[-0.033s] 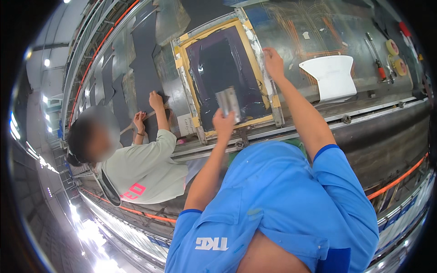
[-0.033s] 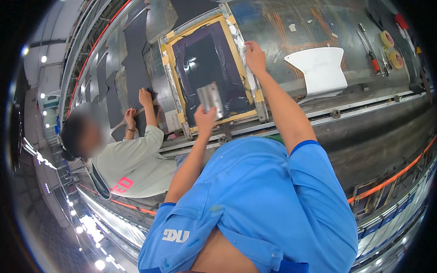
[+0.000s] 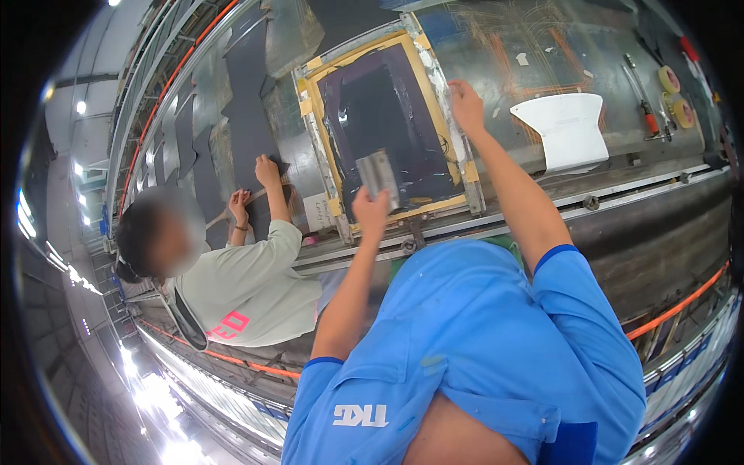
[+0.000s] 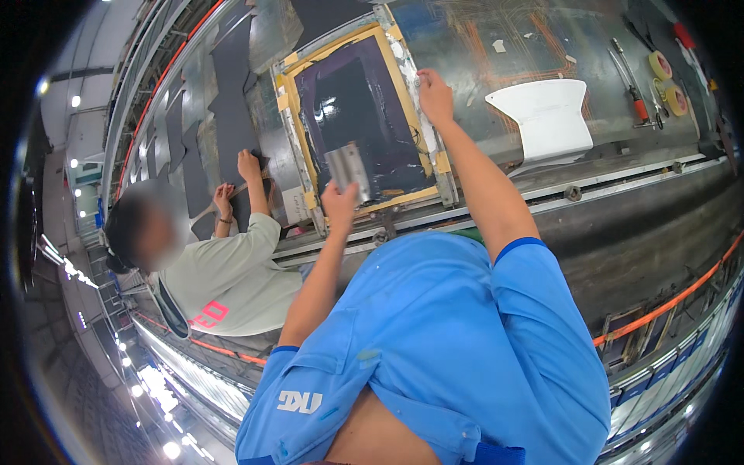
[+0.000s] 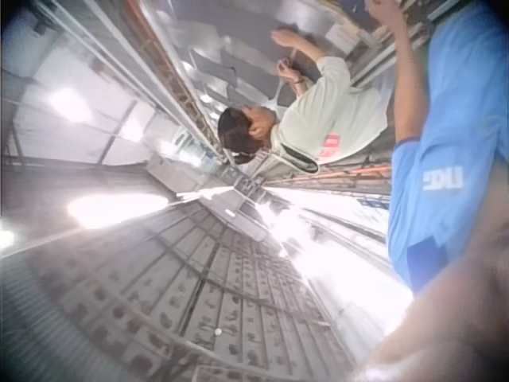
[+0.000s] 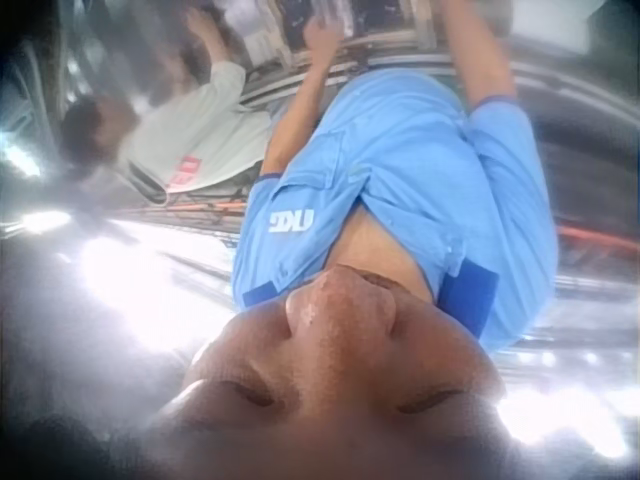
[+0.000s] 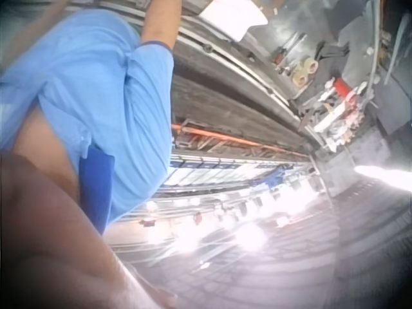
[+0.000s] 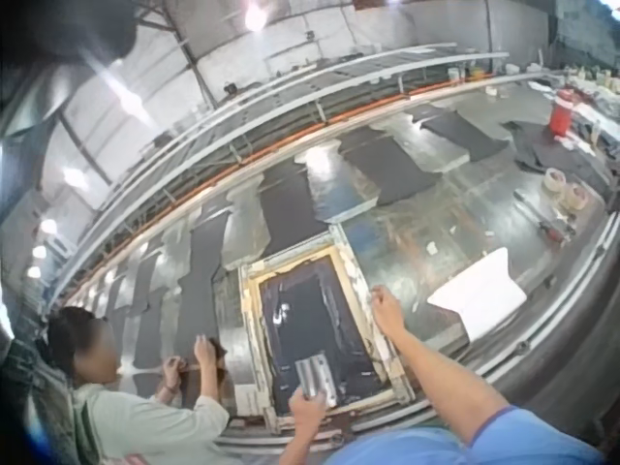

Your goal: The person applies ink to a screen printing frame using a squeegee, then moves to a conveyor belt to press the frame onto a garment and pull the squeegee across to transfer the design. The person repeats the process on multiple garments.

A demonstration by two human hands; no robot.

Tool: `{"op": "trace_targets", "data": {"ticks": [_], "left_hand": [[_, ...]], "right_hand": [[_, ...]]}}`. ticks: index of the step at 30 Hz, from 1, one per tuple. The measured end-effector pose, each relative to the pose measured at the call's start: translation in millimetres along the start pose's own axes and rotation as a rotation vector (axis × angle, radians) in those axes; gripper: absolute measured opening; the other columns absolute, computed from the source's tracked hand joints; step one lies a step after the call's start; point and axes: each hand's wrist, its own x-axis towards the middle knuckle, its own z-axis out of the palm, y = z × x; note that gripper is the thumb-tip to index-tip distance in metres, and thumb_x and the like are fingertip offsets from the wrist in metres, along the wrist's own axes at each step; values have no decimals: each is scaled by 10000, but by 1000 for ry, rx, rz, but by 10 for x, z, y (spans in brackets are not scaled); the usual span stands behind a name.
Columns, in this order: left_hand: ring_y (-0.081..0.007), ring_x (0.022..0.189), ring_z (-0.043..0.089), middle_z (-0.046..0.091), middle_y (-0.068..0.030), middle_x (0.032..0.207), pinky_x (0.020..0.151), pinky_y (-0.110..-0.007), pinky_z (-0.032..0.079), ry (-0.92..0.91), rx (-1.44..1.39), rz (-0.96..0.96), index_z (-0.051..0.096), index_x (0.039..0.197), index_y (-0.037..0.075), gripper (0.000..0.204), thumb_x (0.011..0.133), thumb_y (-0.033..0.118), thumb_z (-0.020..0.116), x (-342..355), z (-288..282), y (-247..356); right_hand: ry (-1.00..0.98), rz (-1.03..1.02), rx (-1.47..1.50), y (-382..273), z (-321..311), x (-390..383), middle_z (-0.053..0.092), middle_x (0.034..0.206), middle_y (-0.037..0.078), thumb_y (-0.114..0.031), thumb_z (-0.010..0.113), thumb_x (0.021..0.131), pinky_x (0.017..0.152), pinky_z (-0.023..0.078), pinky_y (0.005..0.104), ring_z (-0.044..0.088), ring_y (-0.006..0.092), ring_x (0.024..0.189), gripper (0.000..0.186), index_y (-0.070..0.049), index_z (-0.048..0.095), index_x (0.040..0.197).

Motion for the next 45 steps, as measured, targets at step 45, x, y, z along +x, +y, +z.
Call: {"op": "trace_targets", "data": {"ticks": [45], "left_hand": [[-69,635,536,656,-43,702,585,-277,448,-149,150,66,691,948,-11,186,804,104,712,-52,369,377]], "right_hand": [[-4,16,-20,112,21,80,697,839,172,-294,521,968,783,502,457,670,377,859,251,-186,677,1132]]}}
